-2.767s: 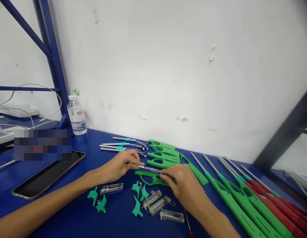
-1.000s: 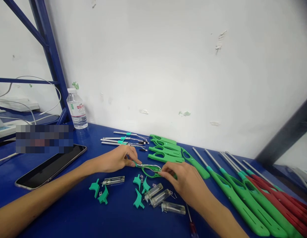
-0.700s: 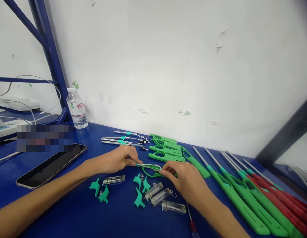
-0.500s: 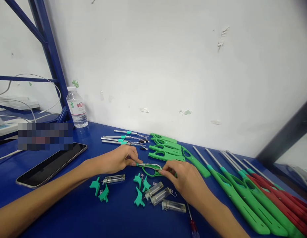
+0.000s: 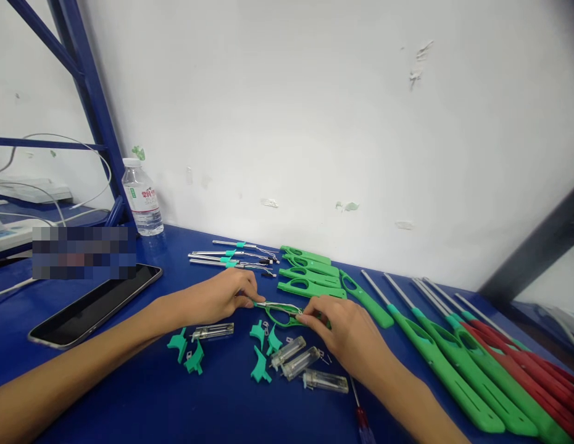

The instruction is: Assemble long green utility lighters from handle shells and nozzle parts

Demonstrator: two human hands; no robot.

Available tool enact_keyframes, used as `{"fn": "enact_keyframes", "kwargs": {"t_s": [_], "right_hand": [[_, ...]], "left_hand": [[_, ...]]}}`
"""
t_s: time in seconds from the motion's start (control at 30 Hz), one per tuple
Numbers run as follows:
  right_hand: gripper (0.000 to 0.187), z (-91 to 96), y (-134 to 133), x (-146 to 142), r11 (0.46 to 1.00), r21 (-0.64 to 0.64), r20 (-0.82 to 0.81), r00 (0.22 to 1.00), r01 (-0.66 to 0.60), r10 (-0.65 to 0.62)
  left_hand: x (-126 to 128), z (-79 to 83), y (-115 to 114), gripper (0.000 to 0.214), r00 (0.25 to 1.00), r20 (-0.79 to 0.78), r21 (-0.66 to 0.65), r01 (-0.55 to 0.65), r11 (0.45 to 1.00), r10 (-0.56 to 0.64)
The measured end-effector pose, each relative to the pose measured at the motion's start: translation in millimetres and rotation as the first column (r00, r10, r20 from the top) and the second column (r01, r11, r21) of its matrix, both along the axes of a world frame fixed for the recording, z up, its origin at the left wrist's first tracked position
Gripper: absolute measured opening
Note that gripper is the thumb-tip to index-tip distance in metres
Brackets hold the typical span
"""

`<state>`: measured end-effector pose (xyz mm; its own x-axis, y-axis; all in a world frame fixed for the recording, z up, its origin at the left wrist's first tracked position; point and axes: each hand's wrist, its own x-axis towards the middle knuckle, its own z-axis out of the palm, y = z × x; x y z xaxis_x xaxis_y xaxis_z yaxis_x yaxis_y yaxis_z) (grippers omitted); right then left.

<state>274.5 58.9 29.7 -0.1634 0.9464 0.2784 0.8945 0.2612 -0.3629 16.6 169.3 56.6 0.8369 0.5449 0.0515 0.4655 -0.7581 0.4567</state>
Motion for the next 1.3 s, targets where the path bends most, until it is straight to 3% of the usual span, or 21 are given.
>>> {"fn": "enact_keyframes", "kwargs": {"t_s": [0.3,0.47,0.67,0.9,1.3], "right_hand": [[0.011,1.3,1.0,3.4,1.000,-0.011,0.047,0.999,-0.003,0.003],[0.011,1.5,0.2,4.2,1.000,0.005,0.068,0.998,-0.006,0.006],[0.011,0.9,0.0,4.6,1.000,0.004,0.078,0.997,-0.004,0.003],[0.011,0.3,0.0,4.6,1.000,0.001,0.064,0.998,-0.006,0.006],[0.010,0.0,0.9,4.4,1.000,0.014,0.073,0.997,-0.010,0.009]], "left_hand": [[0.6,1.9,-7.1,0.032,0.996,-0.013,0.043,-0.087,0.995,0.087],[3.5,2.7,-16.7,0.024,0.997,0.065,0.142,-0.044,0.989,0.035],[7.2,12.5,-27.8,0.017,0.996,-0.020,0.056,0.086,0.995,-0.085],[3.9,18.9,-32.8,0.031,0.990,-0.103,0.000,0.099,0.995,-0.098],[2.9,16.7,-31.0,0.017,0.993,-0.084,0.000,0.084,0.996,-0.084]]}}
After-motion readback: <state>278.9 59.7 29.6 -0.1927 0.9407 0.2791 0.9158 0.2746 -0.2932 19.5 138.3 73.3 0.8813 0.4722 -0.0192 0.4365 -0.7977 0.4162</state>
